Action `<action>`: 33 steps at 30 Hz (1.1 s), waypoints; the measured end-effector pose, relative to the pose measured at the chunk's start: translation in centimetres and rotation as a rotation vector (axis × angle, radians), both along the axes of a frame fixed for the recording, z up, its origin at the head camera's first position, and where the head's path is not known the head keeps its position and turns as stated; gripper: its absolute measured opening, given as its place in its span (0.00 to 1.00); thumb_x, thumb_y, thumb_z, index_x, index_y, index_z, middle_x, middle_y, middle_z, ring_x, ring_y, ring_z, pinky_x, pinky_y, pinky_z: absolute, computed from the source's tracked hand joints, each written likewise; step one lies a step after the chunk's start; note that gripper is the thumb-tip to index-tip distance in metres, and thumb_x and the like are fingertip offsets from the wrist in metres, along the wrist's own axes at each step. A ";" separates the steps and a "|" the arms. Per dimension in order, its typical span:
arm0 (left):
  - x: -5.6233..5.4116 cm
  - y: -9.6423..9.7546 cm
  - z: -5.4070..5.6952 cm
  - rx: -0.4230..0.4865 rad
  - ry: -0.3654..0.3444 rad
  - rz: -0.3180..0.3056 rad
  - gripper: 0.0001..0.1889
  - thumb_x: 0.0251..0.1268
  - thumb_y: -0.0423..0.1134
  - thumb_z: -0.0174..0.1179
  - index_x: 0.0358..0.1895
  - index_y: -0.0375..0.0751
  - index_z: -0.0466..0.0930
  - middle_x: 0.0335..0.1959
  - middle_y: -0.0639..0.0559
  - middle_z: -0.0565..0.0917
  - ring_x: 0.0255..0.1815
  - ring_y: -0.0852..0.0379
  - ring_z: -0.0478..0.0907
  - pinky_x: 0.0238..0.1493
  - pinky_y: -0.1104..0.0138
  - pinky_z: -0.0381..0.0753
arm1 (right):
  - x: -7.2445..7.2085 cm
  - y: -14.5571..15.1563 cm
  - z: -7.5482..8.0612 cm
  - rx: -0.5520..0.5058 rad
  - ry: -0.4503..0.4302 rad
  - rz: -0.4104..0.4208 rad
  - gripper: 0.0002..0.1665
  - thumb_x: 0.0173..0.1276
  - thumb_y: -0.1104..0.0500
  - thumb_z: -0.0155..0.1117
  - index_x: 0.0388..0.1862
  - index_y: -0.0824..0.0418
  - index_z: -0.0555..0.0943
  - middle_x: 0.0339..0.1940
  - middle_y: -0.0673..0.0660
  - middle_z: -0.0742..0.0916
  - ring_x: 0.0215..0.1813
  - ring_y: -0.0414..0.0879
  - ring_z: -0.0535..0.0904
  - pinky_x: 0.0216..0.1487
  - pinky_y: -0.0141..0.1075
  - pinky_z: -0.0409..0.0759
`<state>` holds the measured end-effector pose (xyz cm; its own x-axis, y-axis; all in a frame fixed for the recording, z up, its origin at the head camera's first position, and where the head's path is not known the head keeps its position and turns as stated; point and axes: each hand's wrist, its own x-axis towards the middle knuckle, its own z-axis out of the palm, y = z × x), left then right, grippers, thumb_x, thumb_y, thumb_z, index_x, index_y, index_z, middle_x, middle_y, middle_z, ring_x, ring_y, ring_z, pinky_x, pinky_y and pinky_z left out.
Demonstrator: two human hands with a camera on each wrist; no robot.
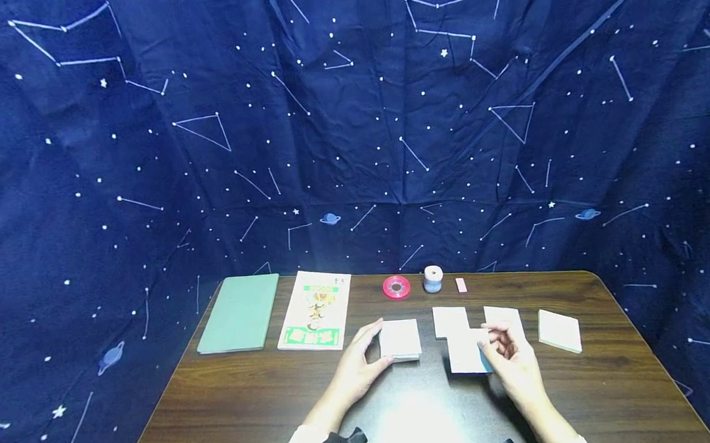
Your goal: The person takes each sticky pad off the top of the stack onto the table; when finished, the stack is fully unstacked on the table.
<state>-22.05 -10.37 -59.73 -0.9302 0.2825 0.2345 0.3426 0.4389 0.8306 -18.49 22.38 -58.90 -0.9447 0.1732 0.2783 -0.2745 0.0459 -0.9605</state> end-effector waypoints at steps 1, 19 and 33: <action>0.0 0.1 0.0 0.006 0.003 0.001 0.39 0.69 0.40 0.75 0.80 0.35 0.71 0.82 0.44 0.74 0.85 0.39 0.68 0.87 0.42 0.62 | 0.0 0.3 -0.2 -0.006 -0.003 -0.012 0.20 0.74 0.76 0.67 0.62 0.78 0.76 0.35 0.46 0.87 0.31 0.34 0.80 0.28 0.25 0.79; -0.1 0.2 0.2 -0.005 -0.049 -0.007 0.39 0.68 0.39 0.76 0.80 0.38 0.71 0.82 0.47 0.73 0.86 0.43 0.67 0.89 0.46 0.61 | -2.0 1.4 -3.2 0.351 -0.108 0.039 0.13 0.72 0.66 0.75 0.52 0.61 0.83 0.35 0.51 0.84 0.32 0.36 0.77 0.31 0.27 0.77; 0.0 0.4 0.3 0.007 -0.057 0.006 0.39 0.68 0.42 0.76 0.81 0.40 0.71 0.82 0.47 0.73 0.86 0.42 0.67 0.89 0.44 0.61 | -1.9 0.9 -2.6 0.549 -0.128 0.018 0.14 0.65 0.67 0.78 0.45 0.56 0.84 0.37 0.51 0.82 0.35 0.37 0.76 0.34 0.27 0.77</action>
